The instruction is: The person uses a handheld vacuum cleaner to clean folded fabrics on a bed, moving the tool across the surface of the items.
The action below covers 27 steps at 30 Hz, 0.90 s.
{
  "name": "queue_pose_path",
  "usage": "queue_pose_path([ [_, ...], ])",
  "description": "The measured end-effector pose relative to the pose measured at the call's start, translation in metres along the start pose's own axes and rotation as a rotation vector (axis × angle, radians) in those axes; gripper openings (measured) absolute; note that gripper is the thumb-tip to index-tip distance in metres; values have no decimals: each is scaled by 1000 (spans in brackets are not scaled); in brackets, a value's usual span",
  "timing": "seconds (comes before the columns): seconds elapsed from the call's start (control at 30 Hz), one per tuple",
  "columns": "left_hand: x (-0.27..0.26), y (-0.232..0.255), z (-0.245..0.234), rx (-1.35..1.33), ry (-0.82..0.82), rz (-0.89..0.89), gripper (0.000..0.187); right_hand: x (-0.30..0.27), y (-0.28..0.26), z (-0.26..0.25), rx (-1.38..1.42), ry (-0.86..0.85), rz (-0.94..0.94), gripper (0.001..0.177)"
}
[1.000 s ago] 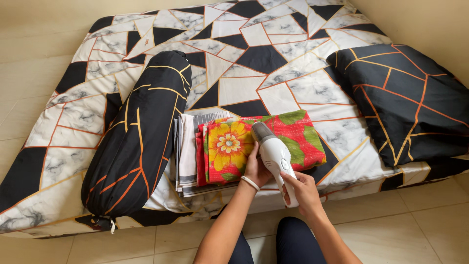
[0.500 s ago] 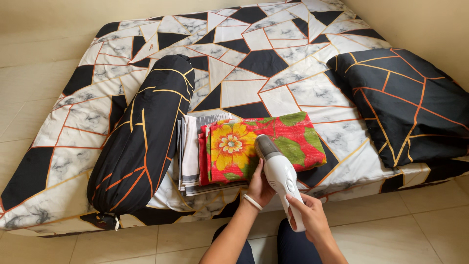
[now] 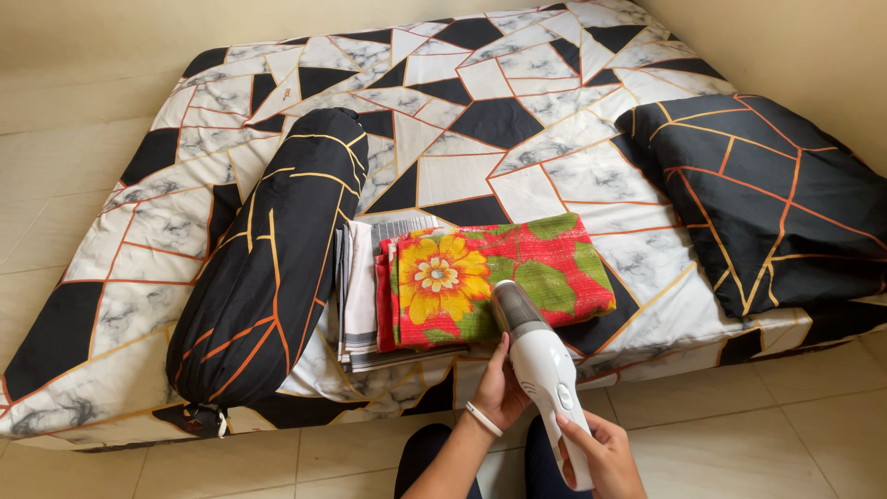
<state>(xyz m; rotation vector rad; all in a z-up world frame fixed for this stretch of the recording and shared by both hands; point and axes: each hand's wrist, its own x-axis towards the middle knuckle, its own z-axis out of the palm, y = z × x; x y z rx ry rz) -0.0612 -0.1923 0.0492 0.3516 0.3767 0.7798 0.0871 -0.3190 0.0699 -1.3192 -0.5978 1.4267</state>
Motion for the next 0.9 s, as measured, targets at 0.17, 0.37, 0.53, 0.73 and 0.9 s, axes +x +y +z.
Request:
queue_pose_path([
  [0.17, -9, -13, -5, -46, 21, -27, 63, 7, 33, -28, -87, 89, 69, 40],
  [0.37, -18, -23, -8, 17, 33, -42, 64, 17, 76, -56, -108, 76, 85, 46],
  [0.53, -27, -24, -3, 44, 54, -51, 65, 32, 112, -73, -217, 178, -106, 46],
  [0.73, -11, 2, 0, 83, 34, -45, 65, 19, 58, -36, -149, 178, -72, 35],
  [0.9, 31, 57, -5, 159, 60, 22, 66, 33, -11, 40, 31, -23, -296, 27],
])
